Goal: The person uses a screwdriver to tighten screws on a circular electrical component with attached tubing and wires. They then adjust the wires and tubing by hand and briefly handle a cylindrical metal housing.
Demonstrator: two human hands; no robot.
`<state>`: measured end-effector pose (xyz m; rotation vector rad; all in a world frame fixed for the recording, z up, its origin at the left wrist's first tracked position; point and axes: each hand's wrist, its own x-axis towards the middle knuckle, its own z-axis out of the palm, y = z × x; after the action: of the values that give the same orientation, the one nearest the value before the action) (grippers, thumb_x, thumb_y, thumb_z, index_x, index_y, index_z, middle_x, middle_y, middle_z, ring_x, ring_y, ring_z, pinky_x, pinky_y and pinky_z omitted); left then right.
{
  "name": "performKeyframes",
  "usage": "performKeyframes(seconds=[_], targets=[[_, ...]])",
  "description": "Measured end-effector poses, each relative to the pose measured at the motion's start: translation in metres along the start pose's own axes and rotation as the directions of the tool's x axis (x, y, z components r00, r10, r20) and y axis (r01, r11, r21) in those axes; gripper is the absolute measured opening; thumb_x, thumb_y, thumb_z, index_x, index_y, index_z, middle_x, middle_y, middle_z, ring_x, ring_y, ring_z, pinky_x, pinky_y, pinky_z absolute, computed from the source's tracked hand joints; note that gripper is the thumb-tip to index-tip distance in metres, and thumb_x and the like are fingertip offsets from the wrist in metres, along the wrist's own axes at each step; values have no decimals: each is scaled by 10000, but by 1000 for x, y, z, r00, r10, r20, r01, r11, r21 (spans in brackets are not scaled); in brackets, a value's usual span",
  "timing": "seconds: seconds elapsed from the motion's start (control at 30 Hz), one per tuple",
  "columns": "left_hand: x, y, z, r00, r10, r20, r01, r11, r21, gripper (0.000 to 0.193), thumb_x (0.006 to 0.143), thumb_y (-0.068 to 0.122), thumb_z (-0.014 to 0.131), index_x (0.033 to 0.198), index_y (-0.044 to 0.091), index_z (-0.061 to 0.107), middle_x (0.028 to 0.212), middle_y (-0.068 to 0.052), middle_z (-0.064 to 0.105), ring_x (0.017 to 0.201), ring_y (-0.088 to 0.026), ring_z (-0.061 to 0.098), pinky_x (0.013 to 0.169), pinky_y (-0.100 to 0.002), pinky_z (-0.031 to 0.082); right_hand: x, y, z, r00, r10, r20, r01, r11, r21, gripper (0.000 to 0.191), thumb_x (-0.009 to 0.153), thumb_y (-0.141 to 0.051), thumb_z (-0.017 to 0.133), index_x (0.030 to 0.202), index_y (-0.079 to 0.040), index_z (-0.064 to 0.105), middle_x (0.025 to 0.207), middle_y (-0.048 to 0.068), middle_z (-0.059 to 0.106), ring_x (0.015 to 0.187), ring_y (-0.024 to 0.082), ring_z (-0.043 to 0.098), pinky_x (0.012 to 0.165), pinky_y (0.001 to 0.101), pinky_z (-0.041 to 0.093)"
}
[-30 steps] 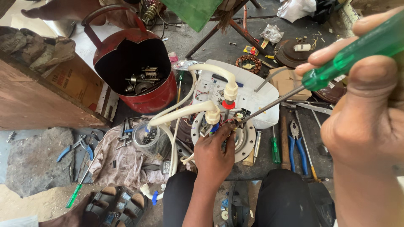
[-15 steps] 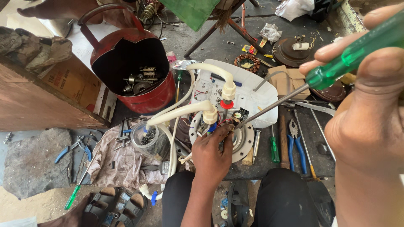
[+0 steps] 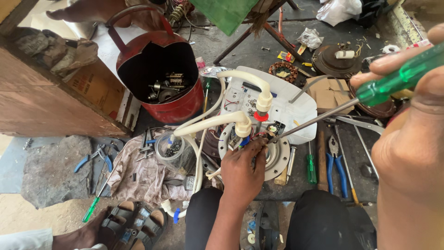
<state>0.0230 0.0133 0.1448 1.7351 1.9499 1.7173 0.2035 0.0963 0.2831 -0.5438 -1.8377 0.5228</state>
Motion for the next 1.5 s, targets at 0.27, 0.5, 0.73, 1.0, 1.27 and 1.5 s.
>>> performKeyframes(seconds=[0.27, 0.5, 0.73, 1.0, 1.27, 1.5], targets=[[-2, -5, 4, 998, 51, -38, -50, 999, 20, 175, 916, 69, 739, 1087, 51, 706, 953, -69, 784, 805, -228, 749, 678, -350, 478, 21, -44, 5, 989, 121, 79, -123, 992, 20, 274, 1194, -179, 567, 1401, -20, 488, 1173, 54, 652, 1081, 143, 688, 1006, 271, 574], [-4, -5, 5, 998, 60, -6, -60, 997, 52, 231, 913, 79, 724, 1139, 39, 698, 948, -80, 784, 758, -225, 736, 671, -361, 463, 48, -67, 23, 989, 88, 122, -68, 985, -158, 189, 1153, -57, 681, 1277, 16, 558, 1115, 90, 646, 976, 144, 647, 872, 254, 539], [0, -1, 3, 1000, 13, 26, -15, 997, 73, 264, 921, 93, 719, 1182, 51, 695, 871, -66, 779, 711, -222, 723, 652, -369, 447, 73, -72, 23, 956, 213, 204, -165, 960, -228, 215, 976, -43, 657, 1166, 0, 565, 974, 73, 667, 911, 139, 651, 834, 274, 530], [2, 0, 3, 1000, 27, 4, -27, 996, 86, 288, 918, 83, 709, 1203, 43, 712, 835, -101, 759, 692, -245, 716, 664, -376, 471, 67, -54, 12, 968, 166, 187, -152, 984, -88, 235, 982, -72, 681, 1186, -37, 569, 1101, 6, 657, 1019, 79, 690, 946, 212, 566], [3, -3, 2, 1000, 29, -1, -29, 996, 80, 291, 897, 87, 710, 1182, 28, 722, 881, -120, 772, 736, -285, 725, 710, -385, 507, 80, -66, 15, 945, 42, 323, -19, 997, -75, 224, 989, 34, 634, 1200, -10, 575, 1150, 33, 650, 1080, 111, 695, 1003, 270, 581], [3, -2, 3, 1000, 8, -2, -8, 996, 85, 283, 904, 93, 707, 1179, 27, 720, 872, -118, 770, 736, -274, 731, 728, -383, 515, 90, -80, 26, 939, -6, 344, 66, 985, -162, 234, 978, -1, 688, 1183, 22, 577, 1123, 90, 656, 1007, 168, 704, 908, 313, 598]])
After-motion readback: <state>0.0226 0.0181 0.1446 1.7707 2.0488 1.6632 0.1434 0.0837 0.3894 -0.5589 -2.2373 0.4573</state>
